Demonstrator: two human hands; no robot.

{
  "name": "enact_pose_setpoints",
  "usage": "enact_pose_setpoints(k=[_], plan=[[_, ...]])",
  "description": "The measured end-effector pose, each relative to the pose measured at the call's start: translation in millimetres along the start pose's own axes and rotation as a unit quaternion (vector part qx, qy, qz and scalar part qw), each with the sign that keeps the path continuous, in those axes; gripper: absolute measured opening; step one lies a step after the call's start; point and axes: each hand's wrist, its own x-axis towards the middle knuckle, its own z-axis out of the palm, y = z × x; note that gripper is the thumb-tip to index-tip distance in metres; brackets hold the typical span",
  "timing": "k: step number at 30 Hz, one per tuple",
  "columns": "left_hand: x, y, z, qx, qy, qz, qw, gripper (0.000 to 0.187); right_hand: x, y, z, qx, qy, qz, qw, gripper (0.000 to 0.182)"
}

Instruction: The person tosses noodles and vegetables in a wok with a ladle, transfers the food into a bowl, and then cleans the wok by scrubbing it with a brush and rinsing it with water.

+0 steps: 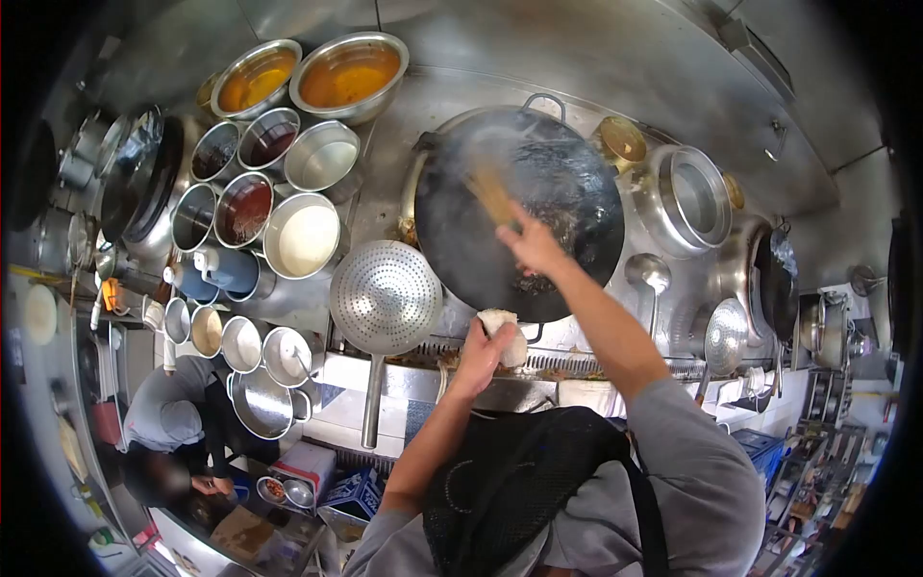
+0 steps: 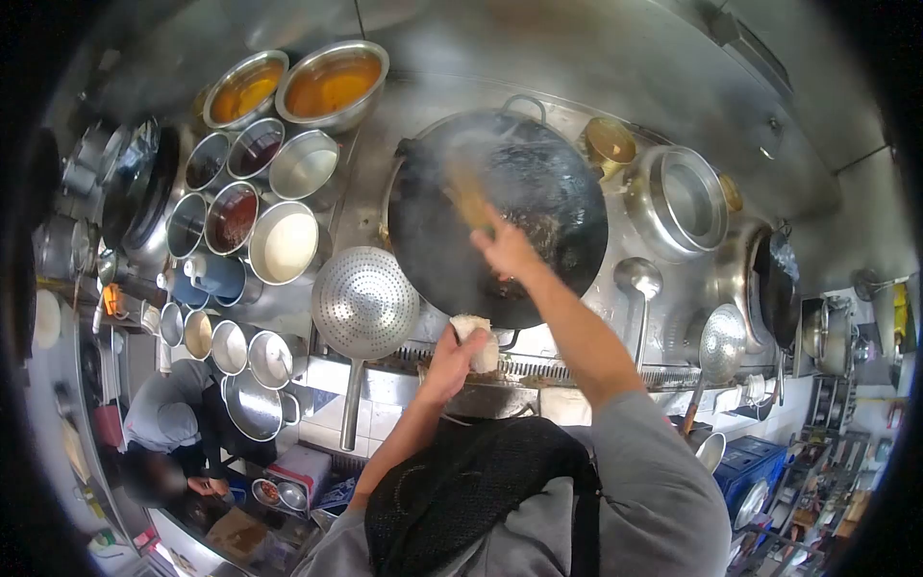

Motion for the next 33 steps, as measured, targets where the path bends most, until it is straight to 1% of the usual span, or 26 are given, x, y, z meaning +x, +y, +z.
enact_pose_setpoints(k=[1, 3, 4, 5, 6, 7, 9, 11, 13, 14, 15, 17, 18, 19, 21, 23, 25, 27, 29, 31, 32, 33], plan=[[0, 2, 1, 0.004, -0.004, 0.001, 1.0, 0.039, -12, 1, 10, 0.025, -0.02, -0.009, 0.999, 0.067], [-3, 8, 4, -0.009, 0.015, -0.022, 1.0, 0.037, -44, 2, 3, -0.055, -0.108, -0.008, 0.993, 0.068], [-4, 8, 6, -0.007, 0.012, -0.022, 1.0, 0.037, -50, 30, 5, -0.147, -0.068, -0.105, 0.981, 0.069], [-5, 8, 7, -0.013, 0.016, -0.014, 1.0, 0.037, -54, 62, 3, -0.237, -0.027, -0.2, 0.95, 0.069], [-5, 7, 6, -0.02, 0.022, -0.004, 1.0, 0.036, -75, 57, -15, -0.318, -0.053, -0.132, 0.937, 0.071], [-5, 5, 6, -0.019, 0.021, -0.004, 1.0, 0.036, -94, 48, -35, -0.395, -0.079, -0.064, 0.913, 0.073], [-5, 1, 4, 0.005, 0.025, 0.004, 1.0, 0.038, -87, 80, -60, -0.436, -0.022, -0.008, 0.899, 0.075], [-3, 0, 5, 0.009, 0.03, 0.015, 0.999, 0.038, -54, 102, -80, -0.45, 0.078, 0.009, 0.89, 0.076], [-3, 0, 4, 0.013, 0.041, 0.011, 0.999, 0.038, -6, 89, -91, -0.4, 0.145, -0.039, 0.904, 0.075], [-7, 8, 9, -0.01, 0.031, 0.0, 0.999, 0.037, 14, 69, -87, -0.37, 0.148, -0.04, 0.916, 0.074], [-6, 8, 10, -0.003, 0.031, 0.003, 1.0, 0.037, 29, 46, -75, -0.34, 0.149, -0.04, 0.928, 0.073], [-5, 6, 8, -0.004, 0.03, -0.002, 1.0, 0.036, 62, 36, -34, -0.233, 0.148, -0.097, 0.956, 0.071], [-4, 3, 6, -0.004, 0.028, 0.002, 1.0, 0.032, 44, 6, -23, -0.085, 0.09, -0.064, 0.99, 0.071], [-4, 2, 6, 0.004, 0.028, 0.004, 1.0, 0.032, 19, -19, -15, 0.064, 0.029, -0.03, 0.997, 0.071], [-2, 4, 6, -0.007, 0.026, 0.001, 1.0, 0.03, 9, -13, 15, 0.118, -0.01, -0.082, 0.99, 0.074], [0, 4, 6, 0.0, 0.025, 0.004, 1.0, 0.029, -13, -5, 21, 0.121, -0.083, -0.105, 0.984, 0.073], [0, 4, 6, 0.005, 0.025, 0.007, 1.0, 0.028, -36, 10, 10, 0.064, -0.155, -0.127, 0.978, 0.073], [-2, 4, 9, -0.014, 0.04, 0.002, 0.999, 0.029, -61, 13, -12, 0.009, -0.227, -0.115, 0.967, 0.072], [-2, 5, 11, -0.008, 0.039, 0.008, 0.999, 0.029, -84, 10, -33, -0.026, -0.273, -0.095, 0.957, 0.071], [-2, 4, 10, -0.002, 0.039, 0.014, 0.999, 0.029, -90, 8, -37, -0.005, -0.292, -0.086, 0.953, 0.071], [-1, 2, 10, 0.012, 0.046, 0.021, 0.999, 0.029, -87, 3, -37, -0.005, -0.29, -0.089, 0.953, 0.071], [1, 1, 10, 0.025, 0.054, 0.027, 0.998, 0.029, -82, -4, -35, 0.002, -0.269, -0.081, 0.96, 0.071]])
